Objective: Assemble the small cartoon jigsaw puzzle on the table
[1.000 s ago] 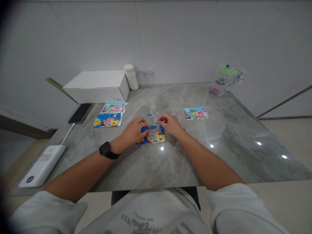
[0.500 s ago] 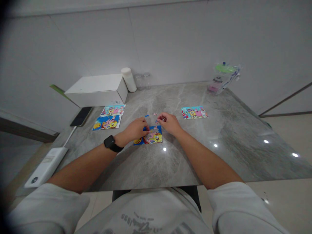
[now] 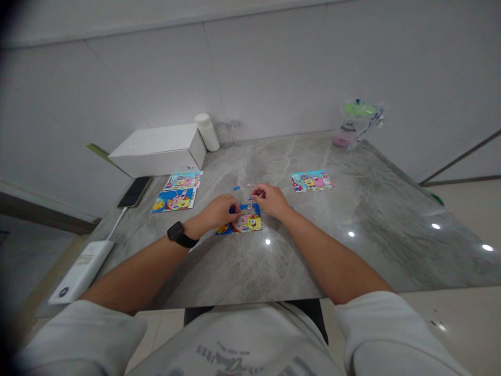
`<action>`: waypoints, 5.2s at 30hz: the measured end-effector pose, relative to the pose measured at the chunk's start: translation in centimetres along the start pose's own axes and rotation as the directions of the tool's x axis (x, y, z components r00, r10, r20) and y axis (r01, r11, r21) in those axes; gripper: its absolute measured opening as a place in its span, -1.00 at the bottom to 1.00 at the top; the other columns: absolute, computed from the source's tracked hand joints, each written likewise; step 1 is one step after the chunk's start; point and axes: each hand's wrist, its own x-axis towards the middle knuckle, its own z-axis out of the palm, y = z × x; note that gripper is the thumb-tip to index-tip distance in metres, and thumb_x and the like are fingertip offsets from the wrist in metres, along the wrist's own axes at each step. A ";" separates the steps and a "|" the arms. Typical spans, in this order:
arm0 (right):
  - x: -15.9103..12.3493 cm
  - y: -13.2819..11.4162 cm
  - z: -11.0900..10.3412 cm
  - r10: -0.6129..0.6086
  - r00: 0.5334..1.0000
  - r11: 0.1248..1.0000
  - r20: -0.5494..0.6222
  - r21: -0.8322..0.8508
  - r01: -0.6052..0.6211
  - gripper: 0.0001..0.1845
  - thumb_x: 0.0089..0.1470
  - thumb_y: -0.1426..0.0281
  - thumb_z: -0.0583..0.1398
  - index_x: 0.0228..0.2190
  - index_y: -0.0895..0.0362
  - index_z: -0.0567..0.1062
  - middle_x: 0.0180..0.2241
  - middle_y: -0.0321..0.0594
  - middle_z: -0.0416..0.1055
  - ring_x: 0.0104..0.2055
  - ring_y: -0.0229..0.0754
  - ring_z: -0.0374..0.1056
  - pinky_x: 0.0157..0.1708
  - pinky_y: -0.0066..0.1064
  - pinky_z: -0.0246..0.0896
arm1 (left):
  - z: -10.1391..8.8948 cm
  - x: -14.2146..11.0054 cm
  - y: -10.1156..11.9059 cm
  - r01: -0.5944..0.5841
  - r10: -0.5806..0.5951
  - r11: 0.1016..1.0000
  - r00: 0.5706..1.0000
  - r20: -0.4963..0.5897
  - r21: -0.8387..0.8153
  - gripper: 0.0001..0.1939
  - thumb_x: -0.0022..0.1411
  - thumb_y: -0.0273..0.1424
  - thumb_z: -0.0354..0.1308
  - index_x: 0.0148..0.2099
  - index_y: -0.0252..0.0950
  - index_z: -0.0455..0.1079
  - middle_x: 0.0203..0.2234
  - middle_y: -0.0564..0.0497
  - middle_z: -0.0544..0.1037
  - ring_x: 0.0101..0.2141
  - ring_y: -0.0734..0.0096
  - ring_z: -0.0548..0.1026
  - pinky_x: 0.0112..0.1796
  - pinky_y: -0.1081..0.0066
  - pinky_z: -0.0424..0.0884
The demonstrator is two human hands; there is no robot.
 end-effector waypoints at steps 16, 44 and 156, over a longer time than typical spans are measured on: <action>-0.2 -0.2 0.8 -0.040 0.968 0.999 0.248 0.009 0.039 -0.91 0.09 0.42 0.32 -0.31 0.10 0.66 -0.39 -0.30 0.58 -0.39 -0.26 0.39 -0.33 -0.44 0.25 | -4.2 -5.1 -5.9 0.348 -0.351 0.931 0.936 -0.013 -0.113 -0.89 0.32 -0.36 0.26 -0.20 -0.24 0.60 -0.31 -0.02 0.67 -0.29 0.27 0.55 -0.25 0.31 0.37; -0.7 -1.1 2.4 -0.161 0.947 0.902 0.279 -0.347 0.256 -0.92 0.16 0.51 0.35 -0.29 0.10 0.65 -0.32 -0.23 0.57 -0.24 -0.17 0.42 -0.17 -0.37 0.19 | 0.3 -6.2 2.4 -0.158 0.171 0.972 0.984 -0.058 0.175 -0.60 0.50 -0.11 0.15 0.21 -0.17 0.54 0.09 -0.17 0.51 0.00 0.06 0.44 0.04 0.03 0.40; 8.0 -0.6 0.3 0.137 0.962 0.828 0.237 -0.561 0.020 -0.87 0.20 0.42 0.32 -0.20 0.14 0.66 -0.18 -0.14 0.63 -0.17 -0.16 0.47 -0.14 -0.41 0.27 | -2.5 -6.6 -3.2 -0.121 0.129 0.992 0.938 -0.322 0.046 -0.79 0.45 -0.31 0.19 0.04 -0.23 0.56 -0.06 -0.09 0.64 -0.06 0.14 0.55 0.00 0.11 0.40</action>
